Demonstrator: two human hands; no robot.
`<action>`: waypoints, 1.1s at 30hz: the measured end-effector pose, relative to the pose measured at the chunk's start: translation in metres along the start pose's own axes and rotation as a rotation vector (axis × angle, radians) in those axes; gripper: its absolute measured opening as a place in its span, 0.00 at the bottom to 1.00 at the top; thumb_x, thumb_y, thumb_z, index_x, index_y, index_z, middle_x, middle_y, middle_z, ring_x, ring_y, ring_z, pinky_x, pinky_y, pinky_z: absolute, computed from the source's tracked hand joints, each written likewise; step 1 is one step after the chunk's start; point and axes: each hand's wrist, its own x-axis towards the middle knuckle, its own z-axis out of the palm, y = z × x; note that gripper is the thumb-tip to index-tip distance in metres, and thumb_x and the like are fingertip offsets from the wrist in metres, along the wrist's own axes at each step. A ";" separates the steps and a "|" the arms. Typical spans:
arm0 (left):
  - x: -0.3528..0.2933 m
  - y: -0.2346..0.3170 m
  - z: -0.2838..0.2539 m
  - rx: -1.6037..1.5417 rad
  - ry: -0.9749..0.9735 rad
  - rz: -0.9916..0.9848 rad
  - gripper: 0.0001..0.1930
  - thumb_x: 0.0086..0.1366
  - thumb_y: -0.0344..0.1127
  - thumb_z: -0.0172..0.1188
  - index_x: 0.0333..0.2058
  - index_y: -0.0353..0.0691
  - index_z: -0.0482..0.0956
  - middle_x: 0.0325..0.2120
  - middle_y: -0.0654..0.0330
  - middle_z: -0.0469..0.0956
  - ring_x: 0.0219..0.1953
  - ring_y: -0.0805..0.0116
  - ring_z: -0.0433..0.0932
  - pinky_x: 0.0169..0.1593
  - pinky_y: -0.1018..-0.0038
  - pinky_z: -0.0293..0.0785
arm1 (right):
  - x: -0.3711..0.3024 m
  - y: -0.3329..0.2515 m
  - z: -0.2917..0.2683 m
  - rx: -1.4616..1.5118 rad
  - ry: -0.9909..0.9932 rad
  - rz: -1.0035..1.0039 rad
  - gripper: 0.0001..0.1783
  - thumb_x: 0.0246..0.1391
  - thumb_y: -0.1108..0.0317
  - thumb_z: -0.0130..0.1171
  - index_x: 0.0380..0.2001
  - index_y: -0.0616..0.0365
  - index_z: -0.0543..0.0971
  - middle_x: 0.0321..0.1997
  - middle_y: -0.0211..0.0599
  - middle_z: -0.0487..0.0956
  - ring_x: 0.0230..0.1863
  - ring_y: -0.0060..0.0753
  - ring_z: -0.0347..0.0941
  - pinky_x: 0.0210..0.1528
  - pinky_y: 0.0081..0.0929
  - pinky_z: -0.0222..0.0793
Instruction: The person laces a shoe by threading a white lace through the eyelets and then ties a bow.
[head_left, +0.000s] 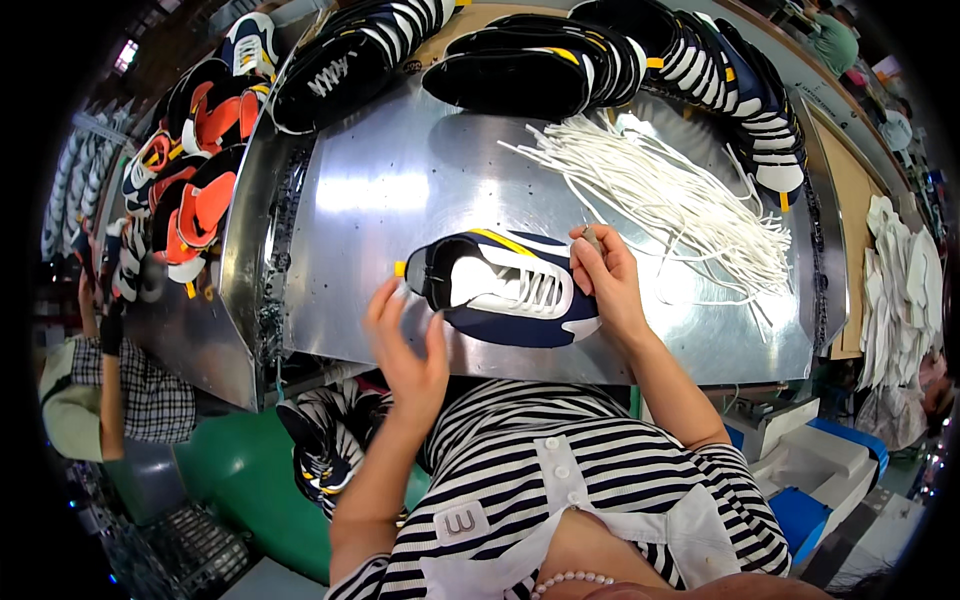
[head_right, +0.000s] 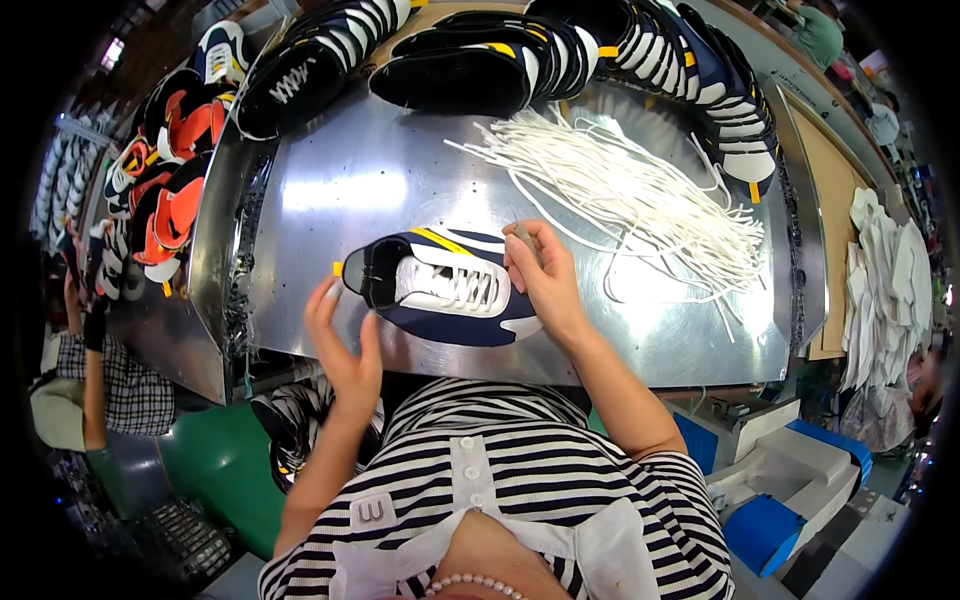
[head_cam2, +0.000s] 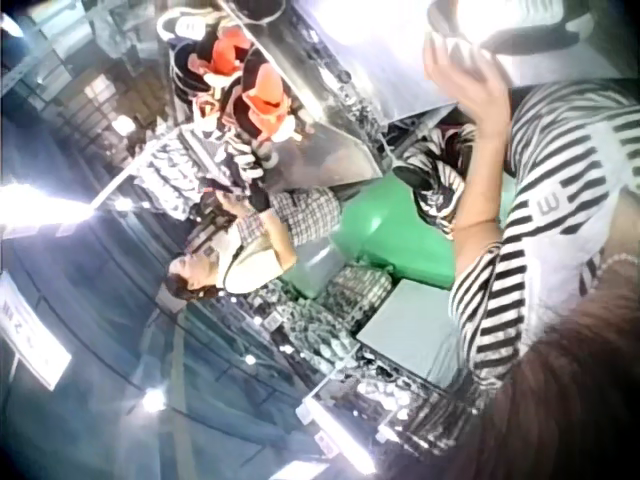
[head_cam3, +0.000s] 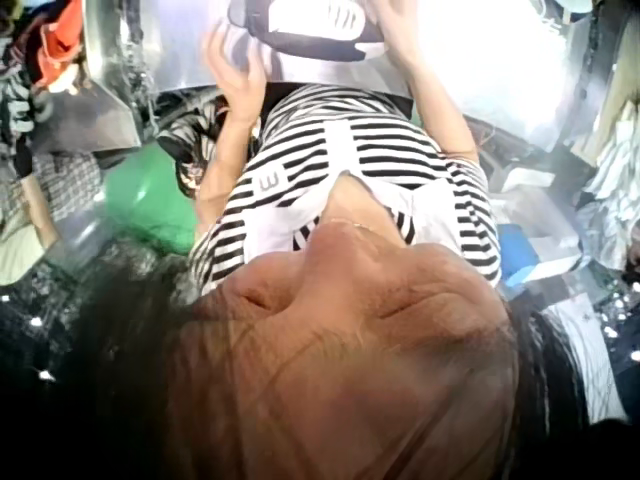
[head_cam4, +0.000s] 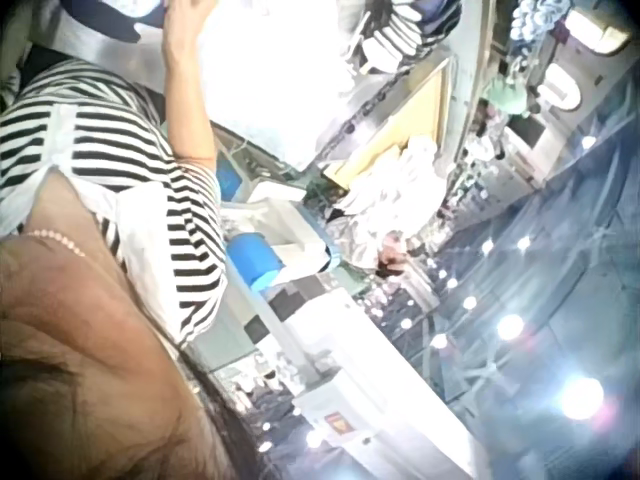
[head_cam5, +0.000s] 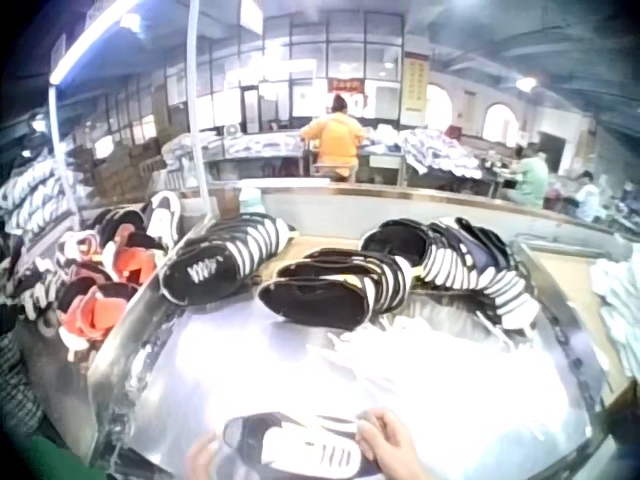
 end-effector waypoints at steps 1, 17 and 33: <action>-0.030 -0.010 0.001 -0.377 0.018 -0.354 0.24 0.63 0.23 0.59 0.57 0.36 0.66 0.58 0.50 0.67 0.59 0.54 0.68 0.61 0.65 0.66 | 0.001 -0.001 0.004 0.006 -0.004 0.007 0.10 0.67 0.66 0.52 0.45 0.61 0.73 0.27 0.23 0.70 0.22 0.11 0.59 0.24 0.12 0.53; 0.209 -0.069 -0.023 0.691 -0.405 0.029 0.14 0.56 0.27 0.58 0.42 0.30 0.75 0.45 0.45 0.75 0.36 0.42 0.79 0.39 0.57 0.78 | 0.026 0.002 -0.012 -1.199 0.017 -0.675 0.12 0.52 0.71 0.63 0.42 0.55 0.79 0.32 0.36 0.76 0.35 0.39 0.73 0.38 0.35 0.66; 0.197 -0.148 -0.025 -0.211 -0.382 0.062 0.27 0.64 0.44 0.62 0.59 0.37 0.72 0.54 0.53 0.75 0.53 0.63 0.76 0.54 0.71 0.72 | 0.022 0.022 -0.024 -1.406 -0.025 -0.585 0.14 0.60 0.73 0.56 0.49 0.58 0.77 0.51 0.48 0.73 0.53 0.49 0.68 0.57 0.40 0.62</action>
